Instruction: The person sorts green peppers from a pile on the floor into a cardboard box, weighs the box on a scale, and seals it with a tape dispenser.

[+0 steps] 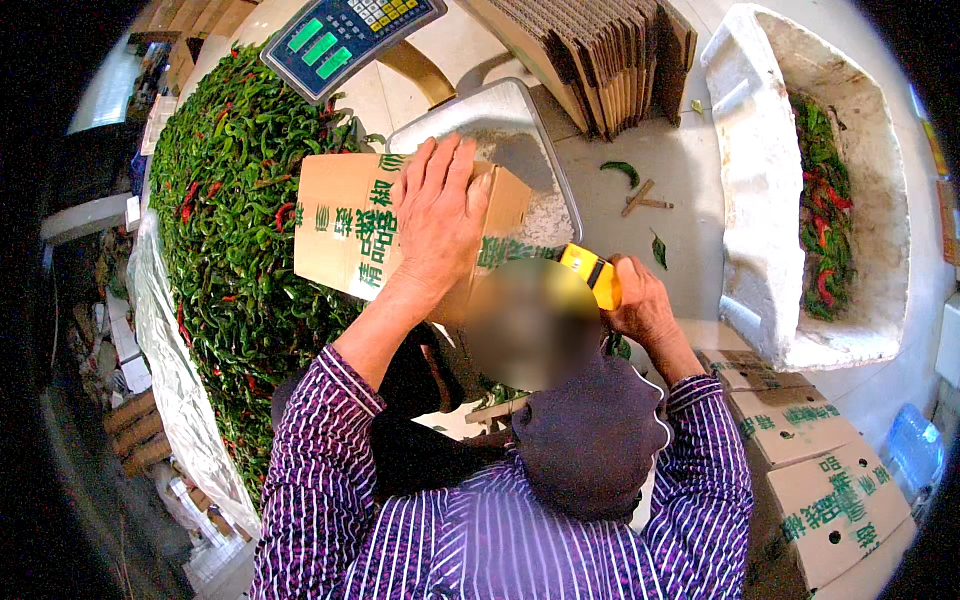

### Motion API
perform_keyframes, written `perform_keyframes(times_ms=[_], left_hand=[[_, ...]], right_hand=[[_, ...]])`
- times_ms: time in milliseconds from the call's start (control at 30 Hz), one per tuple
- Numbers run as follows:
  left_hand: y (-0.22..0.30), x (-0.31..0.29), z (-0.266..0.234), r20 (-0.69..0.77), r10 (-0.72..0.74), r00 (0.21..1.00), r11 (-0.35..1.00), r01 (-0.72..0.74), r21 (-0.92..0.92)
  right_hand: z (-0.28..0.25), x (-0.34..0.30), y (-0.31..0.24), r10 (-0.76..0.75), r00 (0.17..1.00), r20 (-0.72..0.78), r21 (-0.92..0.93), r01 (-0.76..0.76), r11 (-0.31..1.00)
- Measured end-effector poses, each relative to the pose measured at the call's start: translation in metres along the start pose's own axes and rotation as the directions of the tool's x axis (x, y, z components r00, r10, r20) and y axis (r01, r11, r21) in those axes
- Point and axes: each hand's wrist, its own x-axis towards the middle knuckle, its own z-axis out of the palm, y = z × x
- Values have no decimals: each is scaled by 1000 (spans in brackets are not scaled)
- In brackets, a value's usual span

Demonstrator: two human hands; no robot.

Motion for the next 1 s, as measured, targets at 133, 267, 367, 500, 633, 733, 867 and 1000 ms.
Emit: perform_keyframes(times_ms=[133, 267, 367, 500, 633, 733, 867, 1000], left_hand=[[5, 2, 2, -17, 16, 1000, 999, -17, -31], [-2, 3, 4, -34, -5, 999, 1000, 5, -1], [-1, 0, 3, -28, -6, 1000, 1000, 5, -14], [2, 3, 3, -55, -7, 998, 999, 4, -52], [-5, 2, 7, -117, 16, 993, 999, -21, -38], [-4, 1, 7, -125, 4, 992, 999, -9, -40], [4, 2, 7, -85, -17, 996, 998, 12, -54], [1, 2, 7, -144, -12, 989, 998, 4, -56]], right_hand=[[-7, -30, 18, 85, 996, 35, -51, -83, 995], [-5, -39, 25, 124, 991, 59, -103, -117, 988], [-11, -44, 20, 155, 984, 90, -139, -142, 980], [-28, -63, 17, 174, 985, 12, -195, -168, 966], [-30, -55, 13, 233, 969, 77, -252, -207, 945], [-43, -18, -13, 287, 929, 233, -373, -187, 909], [-17, 61, -57, 392, 818, 421, -578, -92, 811], [30, 123, -94, 239, 752, 614, -640, 298, 708]])
